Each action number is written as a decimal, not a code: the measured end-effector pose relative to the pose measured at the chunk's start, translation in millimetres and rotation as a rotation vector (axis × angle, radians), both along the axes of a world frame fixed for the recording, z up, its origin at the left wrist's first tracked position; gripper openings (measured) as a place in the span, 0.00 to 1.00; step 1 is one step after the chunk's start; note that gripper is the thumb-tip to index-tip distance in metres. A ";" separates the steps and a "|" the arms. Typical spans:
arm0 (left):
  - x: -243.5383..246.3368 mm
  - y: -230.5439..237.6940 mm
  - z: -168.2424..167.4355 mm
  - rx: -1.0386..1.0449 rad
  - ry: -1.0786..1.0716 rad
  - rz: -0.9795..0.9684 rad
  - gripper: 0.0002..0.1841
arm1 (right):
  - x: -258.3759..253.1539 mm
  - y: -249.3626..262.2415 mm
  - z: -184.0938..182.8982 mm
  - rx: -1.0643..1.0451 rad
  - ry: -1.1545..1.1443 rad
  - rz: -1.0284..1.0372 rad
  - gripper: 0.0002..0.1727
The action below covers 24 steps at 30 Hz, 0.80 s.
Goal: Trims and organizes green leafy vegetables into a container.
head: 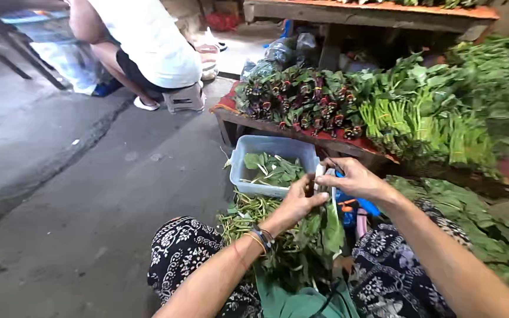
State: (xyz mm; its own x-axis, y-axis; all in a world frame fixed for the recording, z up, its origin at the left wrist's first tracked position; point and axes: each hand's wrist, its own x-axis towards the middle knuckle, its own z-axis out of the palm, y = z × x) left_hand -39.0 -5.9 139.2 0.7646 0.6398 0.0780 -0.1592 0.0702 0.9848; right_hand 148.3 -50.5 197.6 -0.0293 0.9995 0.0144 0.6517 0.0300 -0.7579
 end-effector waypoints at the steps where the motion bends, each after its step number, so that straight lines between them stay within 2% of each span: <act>1: -0.3 -1.6 -4.5 -0.113 0.037 0.003 0.22 | -3.6 2.0 -13.9 -0.072 0.046 -0.052 0.20; 3: -2.7 1.7 -10.3 -0.297 0.115 0.057 0.15 | -2.7 3.8 -34.7 -0.215 0.147 -0.144 0.25; 5: -6.1 9.4 -13.2 -0.401 0.164 0.101 0.13 | 0.2 3.3 -47.0 -0.320 0.361 -0.232 0.26; 7: -10.9 18.3 -15.1 -0.424 0.183 0.112 0.14 | -0.3 3.2 -47.7 -0.281 0.585 -0.274 0.23; 10: -13.1 26.2 -17.1 -0.404 0.209 0.113 0.16 | 2.8 6.0 -42.6 -0.222 0.713 -0.307 0.20; 14: -14.0 32.3 -23.6 -0.362 0.220 0.100 0.18 | 1.4 8.6 -48.6 -0.318 0.709 -0.371 0.15; 17: -13.1 32.6 -21.0 -0.300 0.237 0.063 0.24 | -4.7 7.5 -60.4 -0.359 0.652 -0.286 0.13; 18: -12.9 32.6 -20.5 -0.288 0.237 0.039 0.24 | -6.3 7.0 -63.4 -0.341 0.640 -0.253 0.14; 21: -12.6 35.8 -23.2 -0.315 0.211 -0.006 0.16 | -3.6 6.5 -65.4 -0.284 0.632 -0.212 0.13; 24: -14.8 46.4 -30.9 -0.444 0.139 -0.001 0.18 | 6.2 5.6 -64.5 -0.255 0.674 -0.193 0.10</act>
State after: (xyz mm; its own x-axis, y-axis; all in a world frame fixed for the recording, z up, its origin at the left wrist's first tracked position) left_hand -53.8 40.5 108.3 0.7489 0.5877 -0.3061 -0.0280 0.4895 0.8715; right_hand 154.5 -45.0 133.1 0.0806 0.9607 -0.2657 0.0193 -0.2680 -0.9632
